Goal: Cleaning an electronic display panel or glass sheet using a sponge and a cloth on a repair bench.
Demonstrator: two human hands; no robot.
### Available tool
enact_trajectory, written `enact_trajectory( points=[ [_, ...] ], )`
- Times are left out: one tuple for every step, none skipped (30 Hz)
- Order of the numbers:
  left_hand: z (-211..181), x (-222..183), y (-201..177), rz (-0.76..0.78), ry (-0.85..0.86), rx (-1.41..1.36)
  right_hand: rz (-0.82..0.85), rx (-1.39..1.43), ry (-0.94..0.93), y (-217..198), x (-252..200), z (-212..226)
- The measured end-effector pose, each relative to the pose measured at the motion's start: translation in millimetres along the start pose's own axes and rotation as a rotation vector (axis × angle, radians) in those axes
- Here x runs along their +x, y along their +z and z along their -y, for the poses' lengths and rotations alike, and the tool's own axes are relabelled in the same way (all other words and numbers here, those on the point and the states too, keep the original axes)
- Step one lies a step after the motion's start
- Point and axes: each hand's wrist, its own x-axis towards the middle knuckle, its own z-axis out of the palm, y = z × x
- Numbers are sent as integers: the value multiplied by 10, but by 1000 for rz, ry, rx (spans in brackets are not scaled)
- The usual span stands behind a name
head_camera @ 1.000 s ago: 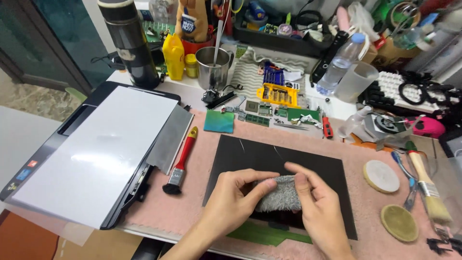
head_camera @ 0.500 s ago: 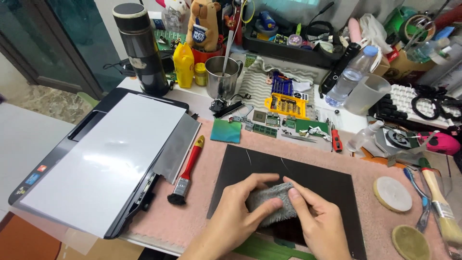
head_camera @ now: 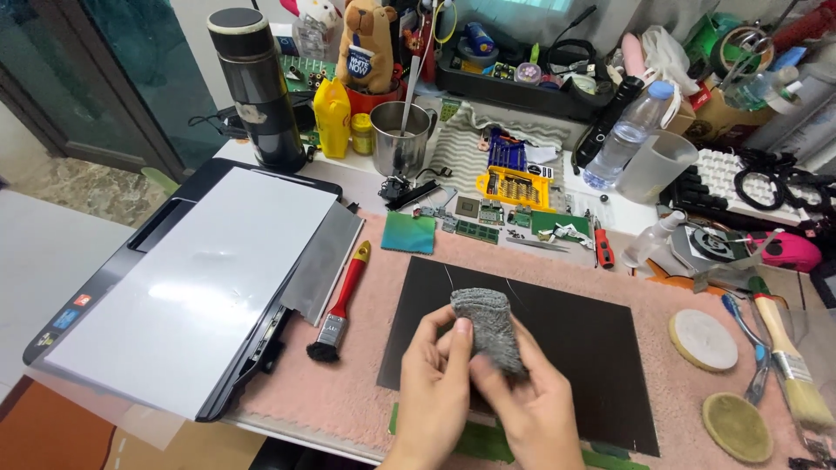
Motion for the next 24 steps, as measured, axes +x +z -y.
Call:
enact_trajectory(
  points=[
    [-41, -19, 6, 2, -1, 1, -2, 0, 0, -10, 35, 40],
    [-83, -37, 11, 35, -30, 57, -52, -113, 10, -19, 71, 79],
    [-125, -53, 19, 68, -58, 112, -100, -228, 20, -30, 110, 120],
    [-103, -20, 2, 69, -59, 112, -102, -229, 20, -60, 118, 101],
    [-78, 11, -14, 104, -14, 51, -99, -237, -44, -92, 128, 84],
    [-52, 41, -31, 139, 31, -9, -97, -245, -108, -123, 138, 66],
    [-130, 49, -67, 136, 31, -12, -93, -247, -107, -154, 138, 78],
    [-208, 57, -102, 171, 99, 199, -58, -263, -93, -187, 139, 89],
    [-285, 65, -137, 204, 166, 410, -24, -278, -78, -220, 137, 100],
    [-332, 83, -185, 202, 164, 409, -22, -279, -75, -253, 135, 117],
    [-380, 101, -233, 293, 267, 503, 7, -295, -31, -285, 131, 132],
    [-427, 120, -277, 384, 371, 596, 36, -310, 13, -319, 126, 148],
    [-502, 99, -256, 386, 369, 597, 34, -309, 15, -326, 132, 149],
    [-577, 79, -232, 403, 231, 584, -29, -252, 120, -334, 139, 150],
    [-651, 61, -205, 418, 94, 568, -93, -193, 223, -345, 147, 153],
    [-595, 81, -206, 421, 93, 569, -95, -193, 224, -374, 151, 97],
    [-538, 100, -209, 402, 92, 515, -43, -10, 194, -402, 155, 40],
    [-481, 119, -212, 383, 92, 461, 9, 172, 164, -429, 160, -17],
    [-439, 123, -204, 383, 91, 462, 8, 173, 165, -431, 151, -7],
    [-395, 127, -197, 341, 79, 408, 43, 219, 175, -434, 142, 0],
    [-343, 125, -193, 298, 66, 353, 77, 264, 188, -440, 123, 3],
    [-331, 104, -193, 299, 63, 354, 75, 264, 190, -402, 124, 67],
    [-318, 83, -192, 263, 109, 441, 47, 287, 254, -366, 126, 132],
    [-307, 63, -195, 226, 156, 529, 20, 309, 318, -325, 128, 195]
  ],
)
